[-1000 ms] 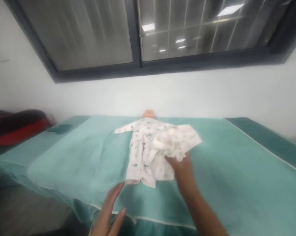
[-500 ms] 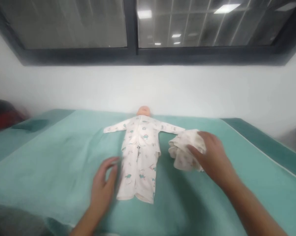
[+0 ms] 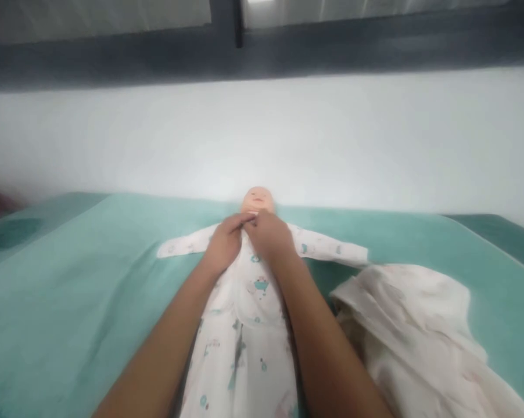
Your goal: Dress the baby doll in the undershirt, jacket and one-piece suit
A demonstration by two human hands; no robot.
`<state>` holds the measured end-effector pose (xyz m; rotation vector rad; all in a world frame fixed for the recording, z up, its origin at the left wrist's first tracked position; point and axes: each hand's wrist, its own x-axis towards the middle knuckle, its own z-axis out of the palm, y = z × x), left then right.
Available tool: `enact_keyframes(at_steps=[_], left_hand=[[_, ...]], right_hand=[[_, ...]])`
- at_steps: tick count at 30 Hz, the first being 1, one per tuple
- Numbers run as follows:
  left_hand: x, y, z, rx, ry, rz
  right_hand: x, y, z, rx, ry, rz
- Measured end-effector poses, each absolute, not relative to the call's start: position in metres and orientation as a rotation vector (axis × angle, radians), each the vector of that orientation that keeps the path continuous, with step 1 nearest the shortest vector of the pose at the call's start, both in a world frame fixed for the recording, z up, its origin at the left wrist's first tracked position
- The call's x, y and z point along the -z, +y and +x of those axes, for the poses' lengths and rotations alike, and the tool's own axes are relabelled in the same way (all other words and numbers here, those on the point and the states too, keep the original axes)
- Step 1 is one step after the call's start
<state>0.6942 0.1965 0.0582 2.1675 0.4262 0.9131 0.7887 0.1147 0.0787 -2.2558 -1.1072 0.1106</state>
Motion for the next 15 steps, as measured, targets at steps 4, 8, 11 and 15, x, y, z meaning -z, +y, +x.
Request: enact_keyframes(at_steps=[4, 8, 11, 15], left_hand=[[-0.058, 0.198, 0.69, -0.894, 0.484, 2.215], [-0.065, 0.197, 0.691, -0.846, 0.512, 2.199], [-0.067, 0.196, 0.691, -0.853, 0.5, 2.162], [-0.062, 0.192, 0.679, -0.86, 0.397, 2.099]], right_hand=[[-0.075, 0.112, 0.799, -0.133, -1.053, -2.141], [-0.069, 0.114, 0.807, -0.126, -0.899, -1.955], [-0.064, 0.114, 0.809, -0.12, -0.771, -1.858], [-0.06, 0.102, 0.801, 0.029, -0.924, -1.729]])
